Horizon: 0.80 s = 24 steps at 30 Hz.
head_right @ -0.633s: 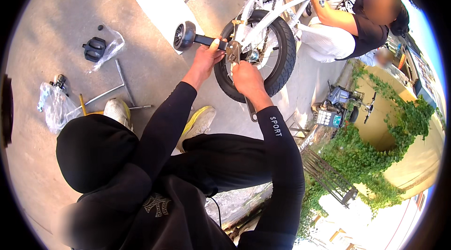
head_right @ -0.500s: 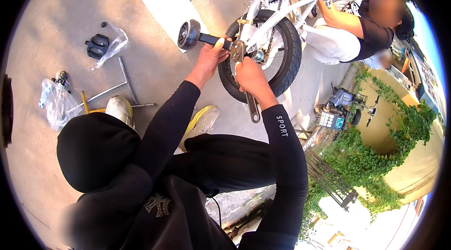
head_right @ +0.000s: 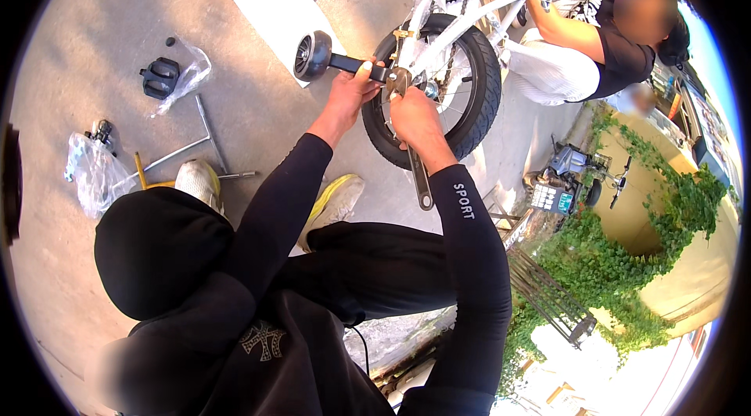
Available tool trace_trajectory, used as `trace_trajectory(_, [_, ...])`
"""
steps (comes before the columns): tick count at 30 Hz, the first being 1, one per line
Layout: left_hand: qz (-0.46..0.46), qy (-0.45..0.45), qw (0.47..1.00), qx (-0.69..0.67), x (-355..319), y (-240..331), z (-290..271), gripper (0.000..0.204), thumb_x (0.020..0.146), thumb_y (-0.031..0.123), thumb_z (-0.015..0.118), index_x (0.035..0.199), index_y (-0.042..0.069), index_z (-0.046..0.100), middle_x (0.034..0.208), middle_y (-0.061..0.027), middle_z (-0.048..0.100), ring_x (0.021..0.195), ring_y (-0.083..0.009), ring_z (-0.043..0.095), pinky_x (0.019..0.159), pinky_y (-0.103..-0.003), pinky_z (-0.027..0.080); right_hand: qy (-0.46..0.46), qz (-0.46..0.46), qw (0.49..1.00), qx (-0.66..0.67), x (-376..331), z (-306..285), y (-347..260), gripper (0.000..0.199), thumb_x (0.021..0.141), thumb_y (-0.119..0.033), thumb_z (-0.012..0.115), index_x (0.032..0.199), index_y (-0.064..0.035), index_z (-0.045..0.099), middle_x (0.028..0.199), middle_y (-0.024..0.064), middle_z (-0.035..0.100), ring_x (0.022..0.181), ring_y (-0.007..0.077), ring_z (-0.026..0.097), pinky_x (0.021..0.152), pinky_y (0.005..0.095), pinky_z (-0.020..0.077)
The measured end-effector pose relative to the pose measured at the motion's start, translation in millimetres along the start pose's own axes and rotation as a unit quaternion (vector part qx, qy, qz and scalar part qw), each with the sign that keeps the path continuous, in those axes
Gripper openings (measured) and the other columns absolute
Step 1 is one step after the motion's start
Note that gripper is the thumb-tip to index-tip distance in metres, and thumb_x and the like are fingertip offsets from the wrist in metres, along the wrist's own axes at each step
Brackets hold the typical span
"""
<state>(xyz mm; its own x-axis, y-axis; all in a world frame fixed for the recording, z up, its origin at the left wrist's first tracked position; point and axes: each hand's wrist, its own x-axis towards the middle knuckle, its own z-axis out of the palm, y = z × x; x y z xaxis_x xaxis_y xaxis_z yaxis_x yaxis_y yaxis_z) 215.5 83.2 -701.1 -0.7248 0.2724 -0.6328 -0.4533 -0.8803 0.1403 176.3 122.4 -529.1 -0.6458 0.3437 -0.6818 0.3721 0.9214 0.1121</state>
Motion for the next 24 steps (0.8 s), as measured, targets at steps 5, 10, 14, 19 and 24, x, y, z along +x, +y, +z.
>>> trace_trajectory(5, [-0.011, -0.008, 1.0, -0.003, -0.6, -0.1, -2.5, 0.035, 0.101, 0.034, 0.061, 0.131, 0.015, 0.06, 0.12, 0.0028, 0.069, 0.093, -0.0075, 0.063, 0.085, -0.027, 0.051, 0.027, 0.007, 0.999, 0.021, -9.3, 4.8, 0.1, 0.04, 0.1, -0.032, 0.052, 0.1, 0.0069, 0.062, 0.073, 0.0187, 0.068, 0.051, 0.0298, 0.068, 0.049, 0.0399, 0.057])
trace_trajectory(10, [-0.016, -0.005, 1.0, -0.013, -1.8, 0.7, -2.1, 0.038, 0.101, 0.034, 0.061, 0.134, 0.014, 0.058, 0.123, 0.0007, 0.068, 0.096, -0.0092, 0.064, 0.087, -0.027, 0.051, 0.032, 0.014, 0.996, 0.081, -8.8, 13.6, 7.1, 0.04, 0.1, -0.037, 0.054, 0.083, 0.0, 0.058, 0.058, 0.0046, 0.055, 0.044, 0.0169, 0.057, 0.041, 0.0348, 0.0492])
trace_trajectory(14, [-0.02, -0.004, 1.0, -0.013, -3.5, 0.4, 0.7, 0.04, 0.101, 0.033, 0.062, 0.134, 0.011, 0.058, 0.123, -0.001, 0.069, 0.101, -0.0103, 0.065, 0.091, -0.029, 0.051, 0.07, -0.034, 0.996, 0.037, -6.0, 28.2, 35.1, 0.04, 0.1, -0.033, 0.051, 0.09, 0.0039, 0.061, 0.074, 0.0196, 0.064, 0.067, 0.0362, 0.065, 0.062, 0.0466, 0.0529])
trace_trajectory(19, [0.023, 0.009, 0.999, -0.027, -1.1, 0.1, 1.4, 0.042, 0.1, 0.031, 0.064, 0.132, 0.004, 0.059, 0.121, -0.0051, 0.069, 0.109, -0.013, 0.065, 0.098, -0.031, 0.05, 0.133, -0.1, 0.985, -0.035, -15.8, 40.1, 34.9, 0.035, 0.101, -0.026, 0.047, 0.093, 0.0048, 0.061, 0.087, 0.0303, 0.067, 0.087, 0.05, 0.065, 0.08, 0.0563, 0.0502])
trace_trajectory(24, [0.038, 0.01, 0.999, -0.022, -1.2, -4.4, 0.6, 0.04, 0.099, 0.029, 0.065, 0.129, 0.003, 0.061, 0.12, -0.0073, 0.07, 0.107, -0.014, 0.066, 0.095, -0.029, 0.051, 0.23, -0.068, 0.969, 0.064, -11.1, 100.9, 36.4, 0.032, 0.103, -0.027, 0.047, 0.092, 0.0022, 0.054, 0.078, 0.0291, 0.065, 0.078, 0.0508, 0.063, 0.072, 0.0582, 0.0481])
